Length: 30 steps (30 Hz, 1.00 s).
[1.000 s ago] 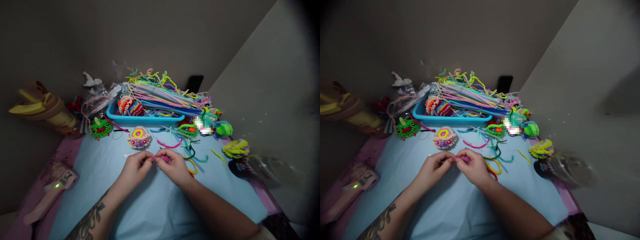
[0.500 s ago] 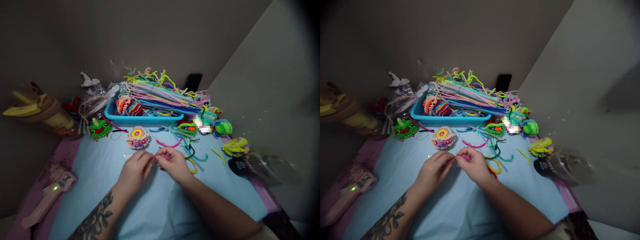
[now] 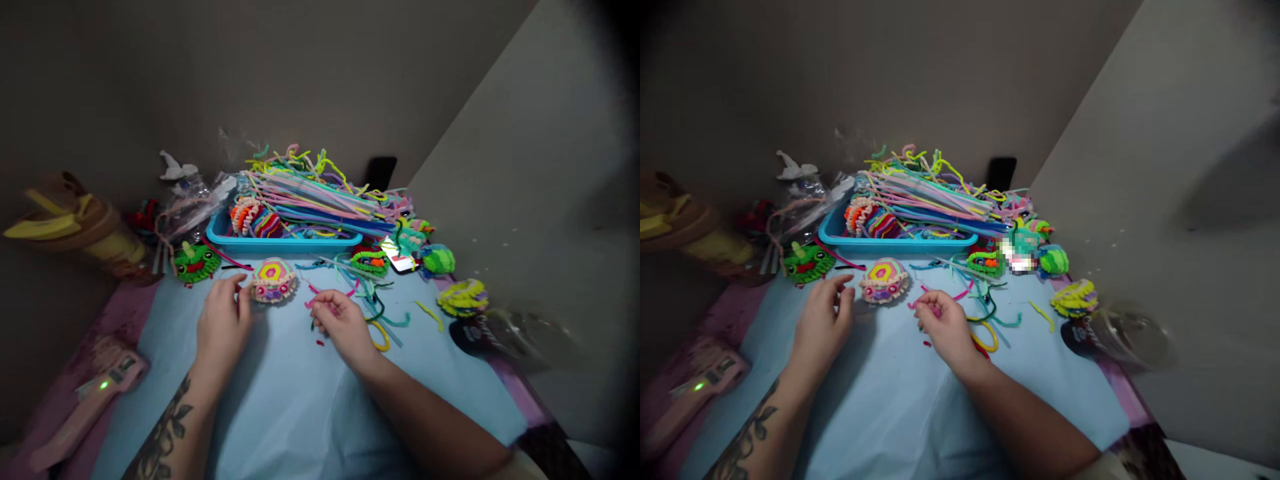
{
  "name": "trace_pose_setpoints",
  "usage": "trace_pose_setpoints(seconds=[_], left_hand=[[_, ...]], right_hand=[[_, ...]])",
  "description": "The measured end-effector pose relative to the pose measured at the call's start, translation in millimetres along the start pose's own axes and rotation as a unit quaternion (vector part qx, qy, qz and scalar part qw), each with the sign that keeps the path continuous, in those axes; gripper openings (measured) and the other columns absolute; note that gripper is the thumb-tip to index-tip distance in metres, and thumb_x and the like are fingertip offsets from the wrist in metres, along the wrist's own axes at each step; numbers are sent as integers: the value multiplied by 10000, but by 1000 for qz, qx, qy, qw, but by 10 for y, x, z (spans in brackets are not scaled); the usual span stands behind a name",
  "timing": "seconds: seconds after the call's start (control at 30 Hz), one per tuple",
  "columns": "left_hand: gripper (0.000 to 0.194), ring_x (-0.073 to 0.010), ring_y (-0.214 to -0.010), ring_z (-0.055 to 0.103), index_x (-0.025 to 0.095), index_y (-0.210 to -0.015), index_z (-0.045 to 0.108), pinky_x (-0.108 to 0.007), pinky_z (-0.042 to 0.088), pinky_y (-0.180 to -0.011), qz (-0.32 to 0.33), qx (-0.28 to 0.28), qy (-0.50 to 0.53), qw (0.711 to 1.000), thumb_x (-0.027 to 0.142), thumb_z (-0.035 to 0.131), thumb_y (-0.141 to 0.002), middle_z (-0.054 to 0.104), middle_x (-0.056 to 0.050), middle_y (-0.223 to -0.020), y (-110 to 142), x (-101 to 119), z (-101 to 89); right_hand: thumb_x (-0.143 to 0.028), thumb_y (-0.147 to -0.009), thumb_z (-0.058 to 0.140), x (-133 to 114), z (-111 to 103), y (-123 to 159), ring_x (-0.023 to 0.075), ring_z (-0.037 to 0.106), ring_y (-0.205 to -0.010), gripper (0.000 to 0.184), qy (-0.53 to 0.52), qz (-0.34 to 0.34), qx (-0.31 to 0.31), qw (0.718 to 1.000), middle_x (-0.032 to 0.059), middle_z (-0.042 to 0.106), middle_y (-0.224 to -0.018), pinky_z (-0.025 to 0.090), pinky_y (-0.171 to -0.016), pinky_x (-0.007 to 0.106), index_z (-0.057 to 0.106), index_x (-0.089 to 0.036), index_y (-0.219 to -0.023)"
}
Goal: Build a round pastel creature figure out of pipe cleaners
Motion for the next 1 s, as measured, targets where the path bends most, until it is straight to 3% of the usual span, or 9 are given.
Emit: trace_pose_setpoints(seconds=[0.1,0.2,0.3,0.43,0.57,0.67,0.77,0.9,1.0], left_hand=[[439,-292,-995,548,112,-1248,541,-426,443,-867,-27,-29,-104,994,331,369,-908,580,-156,-1050,-91,-188,112],[470,-305,-1034,527,133,-1203,600,-450,422,-910,-10,-55,-105,993,398,340,-916,579,-154,-1062,-122,-239,239],[465,-301,-1028,524,147,-1093,668,-476,416,-918,27,-56,-66,996,387,307,-923,597,-143,-1035,-122,-193,298],[432,-278,-1024,539,127,-1016,672,-482,433,-924,58,-48,31,997,340,309,-918,616,-138,-1031,-95,-126,298],[295,-244,-1132,533,160,-995,632,-456,423,-982,74,-83,153,982,229,384,-853,583,-123,-1189,-40,-53,316],[225,-232,-1194,521,187,-956,570,-435,428,-991,58,-132,253,957,152,425,-788,552,-115,-1284,6,13,356],[135,-213,-1114,576,194,-909,523,-389,470,-938,55,-133,334,932,168,485,-782,599,-110,-1200,23,86,330],[228,-195,-962,594,198,-1018,561,-358,489,-856,119,-64,250,959,199,553,-790,618,-65,-1004,24,177,178],[253,-202,-957,565,203,-1026,581,-348,489,-826,187,-24,189,964,160,550,-779,557,-70,-999,70,266,101]], right_hand=[[-345,-757,602,-12,53,-44,102,523,-549,163,1,-22,-5,1000,-18,589,-646,424,-507,209,585,-186,-790],[-339,-766,618,-101,117,-94,166,604,-814,141,21,-94,-1,995,33,639,-860,485,-734,288,616,-199,-785],[-312,-748,650,-145,207,-141,224,522,-1150,108,20,-135,-12,991,74,578,-1206,371,-1000,381,645,-204,-755],[-295,-731,671,-84,278,-187,238,440,-1265,94,-50,-91,-44,994,75,517,-1339,282,-1071,416,653,-203,-740],[-300,-661,738,-16,128,-199,222,545,-1126,155,-206,3,-20,978,64,559,-1284,398,-973,380,641,-192,-713],[-272,-645,771,-14,56,-186,163,619,-869,193,-284,70,-47,955,50,670,-991,468,-880,353,654,-185,-771],[-248,-669,765,-72,42,-160,154,620,-764,155,-309,96,-102,941,33,672,-780,501,-832,354,634,-173,-705],[-217,-676,761,-66,56,-107,160,629,-752,130,-314,137,-134,930,35,670,-749,531,-770,333,646,-164,-708],[-213,-658,775,-19,59,-70,175,642,-807,166,-307,166,-126,929,68,694,-883,546,-748,325,672,-147,-771]])
Point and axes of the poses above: each hand's wrist, its own y-axis away from the middle knuckle, its own z-axis out of the palm, x = y × z, the point moved 8 cm from there along -y, towards the middle knuckle
